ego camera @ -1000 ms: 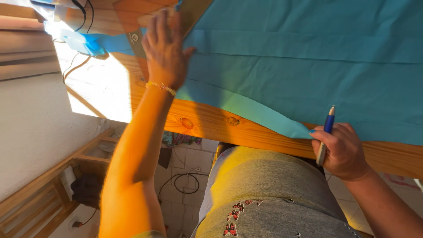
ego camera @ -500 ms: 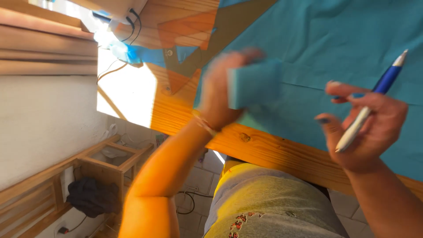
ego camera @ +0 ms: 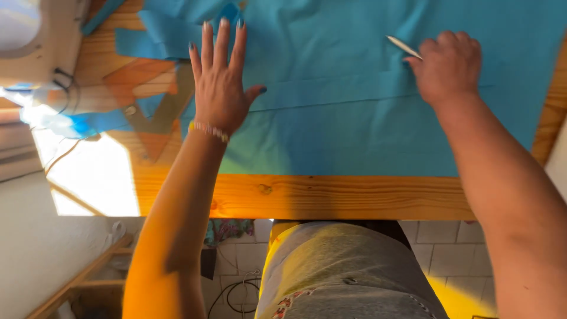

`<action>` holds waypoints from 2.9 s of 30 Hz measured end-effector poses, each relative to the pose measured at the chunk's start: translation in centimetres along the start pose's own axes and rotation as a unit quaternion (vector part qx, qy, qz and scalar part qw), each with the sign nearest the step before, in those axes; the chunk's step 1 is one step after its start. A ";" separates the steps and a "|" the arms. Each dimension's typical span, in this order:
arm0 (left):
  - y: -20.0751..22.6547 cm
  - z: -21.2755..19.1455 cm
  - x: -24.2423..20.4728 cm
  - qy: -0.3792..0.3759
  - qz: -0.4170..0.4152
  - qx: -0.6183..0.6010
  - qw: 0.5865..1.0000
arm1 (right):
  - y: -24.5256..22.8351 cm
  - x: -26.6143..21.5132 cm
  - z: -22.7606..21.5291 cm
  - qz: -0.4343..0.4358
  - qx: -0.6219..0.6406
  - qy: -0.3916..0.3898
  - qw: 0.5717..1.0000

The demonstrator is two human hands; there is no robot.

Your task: The person marks a line on a large piece of blue fabric using a pen and a triangular ruler, then cuts along the marked line with scissors. They repeat this process by repositioning the ruler and cutting another section of the fabric.

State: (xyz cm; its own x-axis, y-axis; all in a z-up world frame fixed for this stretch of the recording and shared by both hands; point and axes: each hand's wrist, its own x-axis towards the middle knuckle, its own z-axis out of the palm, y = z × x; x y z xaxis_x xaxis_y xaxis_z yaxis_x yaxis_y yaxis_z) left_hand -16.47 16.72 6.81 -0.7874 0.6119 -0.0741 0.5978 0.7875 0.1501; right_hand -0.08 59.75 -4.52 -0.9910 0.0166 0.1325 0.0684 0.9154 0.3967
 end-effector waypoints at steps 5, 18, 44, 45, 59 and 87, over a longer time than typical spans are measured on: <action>9.7 3.5 -6.5 -0.007 0.094 -0.009 0.995 | 5.3 -4.2 -2.5 0.036 0.142 0.050 0.988; 43.2 10.8 -12.8 -0.032 0.119 -0.059 0.991 | 33.4 -41.1 2.3 0.165 0.108 -0.079 0.977; 51.7 17.6 -11.5 -0.007 0.145 -0.017 0.989 | 34.5 -34.9 -0.6 0.221 0.125 -0.384 0.887; 51.6 17.6 -11.6 -0.004 0.150 -0.006 0.989 | 34.1 -34.0 -1.5 0.223 0.134 -0.416 0.871; 56.2 19.0 -12.3 -0.038 0.130 -0.078 0.988 | 45.8 -38.3 7.6 0.199 0.450 -0.452 0.744; 57.0 21.0 -13.0 0.002 0.121 -0.010 0.993 | 44.9 -38.3 7.1 0.162 0.691 -0.488 0.508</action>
State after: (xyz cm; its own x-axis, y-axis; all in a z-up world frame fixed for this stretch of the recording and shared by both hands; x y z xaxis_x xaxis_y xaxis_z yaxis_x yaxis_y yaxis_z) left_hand 31.01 55.18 -4.42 -0.6220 0.7824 -0.0307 0.7661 0.6162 0.1825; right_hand 40.18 103.12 1.75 -0.5836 -0.1691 -0.7942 0.7694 0.1975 -0.6075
